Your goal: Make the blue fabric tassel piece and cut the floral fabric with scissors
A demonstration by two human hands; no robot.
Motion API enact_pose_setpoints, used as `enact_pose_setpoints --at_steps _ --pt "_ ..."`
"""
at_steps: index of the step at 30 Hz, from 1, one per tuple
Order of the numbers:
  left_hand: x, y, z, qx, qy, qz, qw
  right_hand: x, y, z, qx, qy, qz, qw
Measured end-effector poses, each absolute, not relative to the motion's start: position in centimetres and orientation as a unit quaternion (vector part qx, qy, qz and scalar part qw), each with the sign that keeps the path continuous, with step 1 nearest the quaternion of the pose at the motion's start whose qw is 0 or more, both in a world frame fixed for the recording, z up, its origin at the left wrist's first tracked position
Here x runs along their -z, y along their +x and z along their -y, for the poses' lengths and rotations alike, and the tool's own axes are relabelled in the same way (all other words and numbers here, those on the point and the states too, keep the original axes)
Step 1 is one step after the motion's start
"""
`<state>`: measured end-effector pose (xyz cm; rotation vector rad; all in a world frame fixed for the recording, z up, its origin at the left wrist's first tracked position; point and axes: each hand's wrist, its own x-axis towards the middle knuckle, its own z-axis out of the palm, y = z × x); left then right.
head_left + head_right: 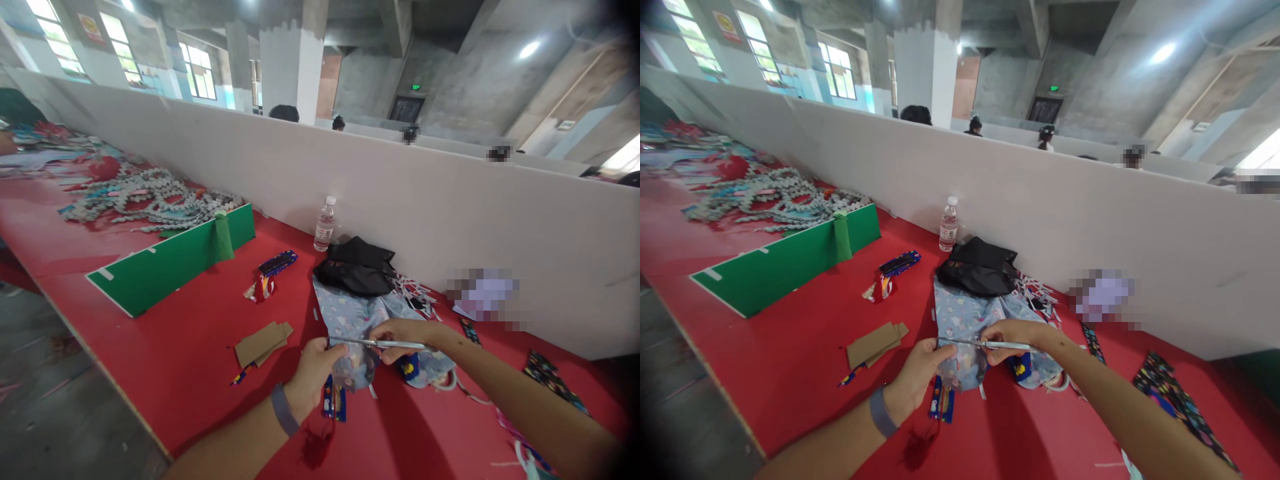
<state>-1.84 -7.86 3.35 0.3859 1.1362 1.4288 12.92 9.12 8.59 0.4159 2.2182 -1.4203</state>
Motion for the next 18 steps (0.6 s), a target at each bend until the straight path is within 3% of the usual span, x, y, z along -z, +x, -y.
enact_pose_setpoints --at_steps 18 --pt "-2.67 -2.04 7.72 -0.615 0.166 -0.478 0.605 -9.07 11.80 -9.10 0.523 0.147 -0.797 0.264"
